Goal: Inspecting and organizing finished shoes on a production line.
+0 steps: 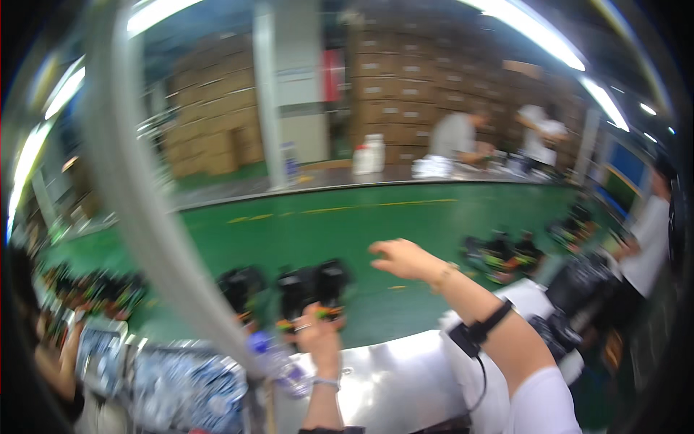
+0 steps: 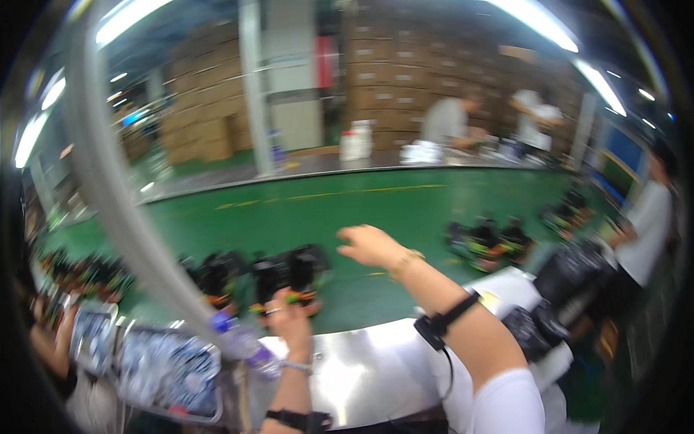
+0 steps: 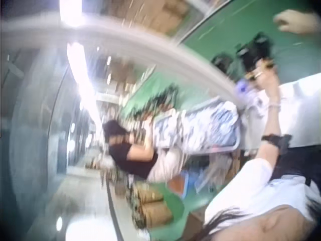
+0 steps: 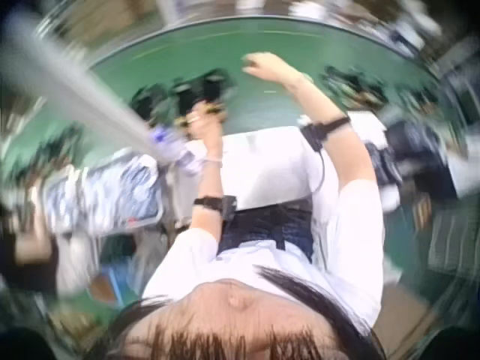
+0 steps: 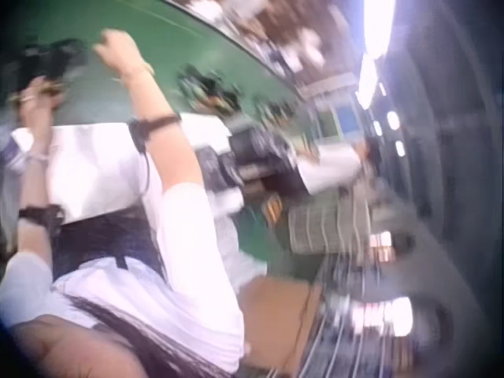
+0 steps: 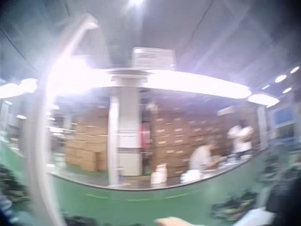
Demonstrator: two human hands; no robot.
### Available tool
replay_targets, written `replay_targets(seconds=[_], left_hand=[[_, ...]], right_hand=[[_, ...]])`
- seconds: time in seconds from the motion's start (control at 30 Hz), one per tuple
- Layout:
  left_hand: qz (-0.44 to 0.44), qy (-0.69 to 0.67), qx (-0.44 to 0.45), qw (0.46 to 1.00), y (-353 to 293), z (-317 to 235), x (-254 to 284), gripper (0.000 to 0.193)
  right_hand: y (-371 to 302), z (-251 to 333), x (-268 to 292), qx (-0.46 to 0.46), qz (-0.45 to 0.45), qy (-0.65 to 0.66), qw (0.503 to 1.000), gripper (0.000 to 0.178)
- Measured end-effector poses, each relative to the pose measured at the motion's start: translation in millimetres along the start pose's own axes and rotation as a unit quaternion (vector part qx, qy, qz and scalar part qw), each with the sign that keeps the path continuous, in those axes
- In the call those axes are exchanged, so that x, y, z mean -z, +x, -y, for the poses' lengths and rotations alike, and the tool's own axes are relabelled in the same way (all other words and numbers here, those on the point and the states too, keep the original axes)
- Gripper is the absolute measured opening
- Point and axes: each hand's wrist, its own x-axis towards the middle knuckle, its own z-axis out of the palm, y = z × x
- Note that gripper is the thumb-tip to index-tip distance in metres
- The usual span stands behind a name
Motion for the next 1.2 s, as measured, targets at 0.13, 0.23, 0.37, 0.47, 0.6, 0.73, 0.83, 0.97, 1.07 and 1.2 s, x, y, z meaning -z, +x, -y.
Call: replay_targets(seconds=[0.13,0.23,0.37,0.47,0.6,0.73,0.83,0.97,1.07,1.2], left_hand=[[0.021,-0.107,-0.049,0.993,-18,4,-4,0.009],[0.166,-0.146,-0.085,0.972,-38,-5,-19,0.021],[0.288,-0.034,-0.096,0.952,-42,-13,-23,0.028],[0.287,-0.033,-0.082,0.954,-38,-6,-21,0.027],[0.357,-0.012,-0.053,0.932,-23,-30,-3,0.030],[0.367,0.007,-0.023,0.930,-20,-26,-5,0.032],[0.364,0.009,-0.018,0.931,-22,-32,-6,0.032],[0.394,0.036,0.013,0.918,-19,-44,-4,0.031],[0.391,0.035,0.005,0.920,-21,-46,-7,0.031],[0.375,0.012,-0.003,0.927,-22,-37,-5,0.030]], right_hand=[[-20,-41,65,-0.113,-0.091,-0.123,0.982,0.027],[-65,-109,119,-0.287,-0.147,-0.196,0.926,0.027],[-123,-202,146,-0.488,-0.242,-0.154,0.824,0.028],[-139,-240,133,-0.592,-0.209,-0.086,0.773,0.036],[-148,-305,91,-0.719,-0.118,-0.094,0.678,0.067],[-144,-310,54,-0.733,-0.056,-0.081,0.673,0.111],[-150,-313,42,-0.736,-0.023,-0.076,0.672,0.124],[-148,-321,39,-0.722,-0.036,-0.081,0.686,0.120],[-127,-334,31,-0.700,-0.107,-0.010,0.706,0.103],[-102,-335,14,-0.559,-0.089,0.069,0.822,0.054]])
